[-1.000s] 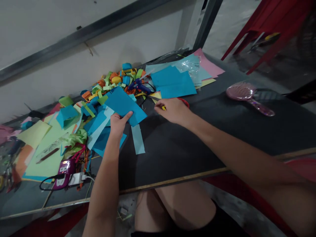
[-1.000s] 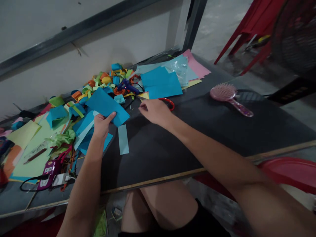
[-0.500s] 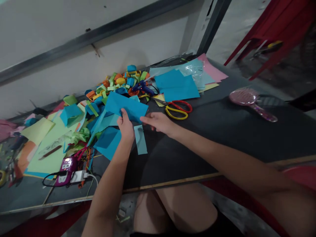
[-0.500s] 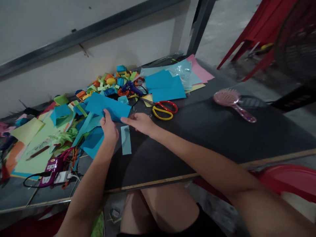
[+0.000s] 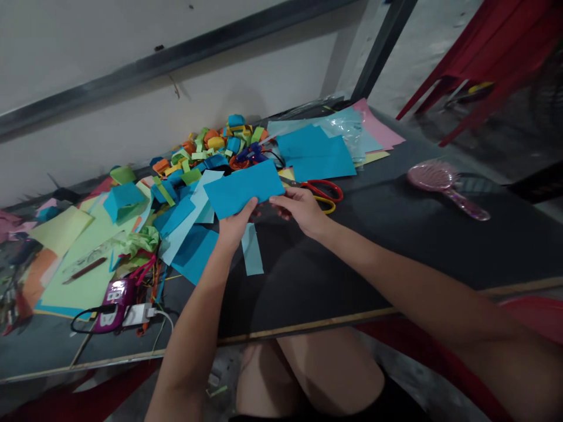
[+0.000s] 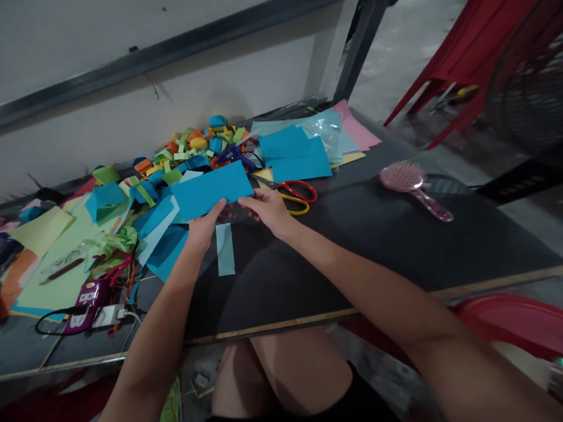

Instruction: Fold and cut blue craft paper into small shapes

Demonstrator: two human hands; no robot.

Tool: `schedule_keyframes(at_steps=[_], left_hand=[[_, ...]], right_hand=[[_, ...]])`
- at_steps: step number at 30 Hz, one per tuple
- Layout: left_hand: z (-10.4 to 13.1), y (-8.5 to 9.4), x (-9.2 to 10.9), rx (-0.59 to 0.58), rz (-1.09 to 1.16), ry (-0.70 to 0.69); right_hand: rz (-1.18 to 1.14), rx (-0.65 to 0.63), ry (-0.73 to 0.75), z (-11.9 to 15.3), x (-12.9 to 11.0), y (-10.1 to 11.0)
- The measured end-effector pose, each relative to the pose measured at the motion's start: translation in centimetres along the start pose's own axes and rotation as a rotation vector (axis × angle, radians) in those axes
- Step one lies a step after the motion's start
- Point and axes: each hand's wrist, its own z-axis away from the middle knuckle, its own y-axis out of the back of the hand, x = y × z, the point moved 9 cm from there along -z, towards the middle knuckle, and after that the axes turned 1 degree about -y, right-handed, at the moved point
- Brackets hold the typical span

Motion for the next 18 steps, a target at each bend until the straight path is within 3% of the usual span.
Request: schedule_keyframes(at_steps=[3, 5, 7, 9, 11, 13, 18], left_hand=[[0.0, -0.1, -0.4, -0.035, 0.147, 0.113], [0.0, 0.2, -0.5, -0.004, 0.177, 0.158], [0.1, 0.4, -0.7, 0.051, 0.178, 0.214], [0.3, 0.3, -1.1, 0.084, 0.179, 0.268], [0.7, -0.3, -1.3, 0.078, 0.196, 0.307], [1.0, -1.2, -1.4, 0.055, 0.224, 0.334], [1.7, -2.6, -2.3, -0.036, 0.206, 0.463]], right_hand=[[0.063, 0.038, 0.026, -0.2, 0.4, 0.6], [0.187, 0.132, 0.121, -0.1, -0.2, 1.5], [0.379, 0.254, 0.331, 0.7, -2.1, 2.2], [0.607, 0.297, 0.601, 2.2, -4.3, 1.4], [0.83, 0.235, 0.826, 3.6, -5.4, -0.6], [0.989, 0.16, 0.959, 4.6, -5.5, -2.2], [1.078, 0.135, 1.038, 4.5, -5.2, -2.3]])
